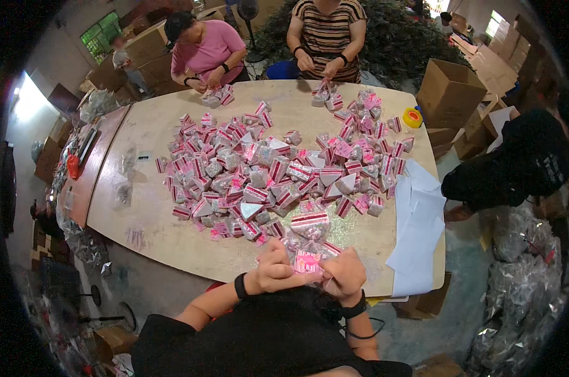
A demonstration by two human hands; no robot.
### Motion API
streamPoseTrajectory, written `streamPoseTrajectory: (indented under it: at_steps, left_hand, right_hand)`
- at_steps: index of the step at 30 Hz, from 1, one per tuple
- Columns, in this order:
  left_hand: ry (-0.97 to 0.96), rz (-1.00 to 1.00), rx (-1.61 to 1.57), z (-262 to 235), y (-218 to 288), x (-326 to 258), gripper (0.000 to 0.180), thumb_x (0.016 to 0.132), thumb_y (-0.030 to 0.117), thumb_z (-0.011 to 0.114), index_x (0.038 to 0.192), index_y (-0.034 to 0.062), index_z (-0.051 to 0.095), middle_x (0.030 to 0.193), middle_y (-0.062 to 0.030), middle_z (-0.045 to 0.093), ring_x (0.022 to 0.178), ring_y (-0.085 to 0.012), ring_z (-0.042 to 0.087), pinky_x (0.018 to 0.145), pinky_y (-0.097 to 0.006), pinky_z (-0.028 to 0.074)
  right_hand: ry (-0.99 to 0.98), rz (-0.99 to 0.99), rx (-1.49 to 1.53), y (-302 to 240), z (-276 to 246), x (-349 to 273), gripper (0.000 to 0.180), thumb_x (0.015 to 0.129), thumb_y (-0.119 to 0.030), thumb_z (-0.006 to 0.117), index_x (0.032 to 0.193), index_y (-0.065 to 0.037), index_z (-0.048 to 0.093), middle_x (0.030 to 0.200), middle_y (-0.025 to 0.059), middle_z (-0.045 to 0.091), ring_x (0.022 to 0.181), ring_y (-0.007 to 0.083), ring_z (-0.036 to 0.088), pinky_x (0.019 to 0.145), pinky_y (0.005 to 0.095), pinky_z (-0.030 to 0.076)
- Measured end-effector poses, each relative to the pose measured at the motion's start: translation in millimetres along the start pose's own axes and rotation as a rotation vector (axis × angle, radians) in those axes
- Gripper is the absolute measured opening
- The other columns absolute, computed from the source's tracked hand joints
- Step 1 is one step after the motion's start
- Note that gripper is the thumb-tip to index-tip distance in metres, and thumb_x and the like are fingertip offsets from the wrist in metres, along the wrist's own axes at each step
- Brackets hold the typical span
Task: Packing small pink-labeled triangular items into plastic bags.
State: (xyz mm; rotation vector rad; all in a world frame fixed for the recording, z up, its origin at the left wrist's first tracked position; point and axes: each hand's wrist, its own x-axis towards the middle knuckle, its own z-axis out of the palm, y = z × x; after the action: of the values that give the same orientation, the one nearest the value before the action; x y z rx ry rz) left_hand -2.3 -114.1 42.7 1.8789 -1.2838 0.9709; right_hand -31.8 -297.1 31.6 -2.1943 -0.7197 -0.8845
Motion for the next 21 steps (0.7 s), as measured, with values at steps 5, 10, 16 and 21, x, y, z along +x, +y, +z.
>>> streamPoseTrajectory:
  at_steps: [5,10,16,21]
  left_hand:
    - [0.206,-0.429,-0.310,24.9,7.0,-5.5,0.017,0.064,0.015,0.076,0.081,0.0155,0.072,0.075,0.0015,0.030,0.065,-0.0144,0.036,0.056,-0.027,0.027]
    - [0.223,-0.904,-0.729,24.5,-7.1,-12.0,0.013,0.081,0.003,0.058,0.076,0.0041,0.046,0.080,-0.0047,0.035,0.073,-0.0161,0.037,0.066,-0.026,0.031]
    - [-0.183,-0.841,-0.506,9.2,-12.0,-45.5,0.014,0.073,-0.004,0.051,0.077,-0.0006,0.038,0.080,-0.0136,0.034,0.074,-0.0279,0.038,0.068,-0.033,0.034]
    - [-0.436,-0.970,-0.476,-13.0,-14.8,-91.3,0.010,0.080,0.002,0.053,0.080,0.0017,0.043,0.080,-0.0099,0.041,0.078,-0.0233,0.043,0.069,-0.031,0.038]
  right_hand:
    - [0.226,0.252,0.620,-7.7,36.7,5.3,0.007,0.071,0.001,0.055,0.072,-0.004,0.060,0.060,0.0061,0.052,0.047,0.0200,0.044,0.050,0.0302,0.036]
    - [-0.089,0.313,0.737,6.9,58.1,4.6,0.014,0.078,-0.004,0.054,0.090,0.000,0.060,0.086,0.0101,0.061,0.089,0.0235,0.054,0.076,0.0333,0.042]
    - [-0.338,0.468,0.748,27.7,60.3,-33.9,0.013,0.073,-0.002,0.061,0.086,0.000,0.063,0.080,0.0100,0.061,0.077,0.0241,0.056,0.074,0.0332,0.042]
    - [-0.502,0.372,0.636,55.5,57.9,-62.6,0.006,0.072,-0.001,0.061,0.074,-0.003,0.066,0.065,0.0079,0.059,0.063,0.0216,0.054,0.063,0.0312,0.042]
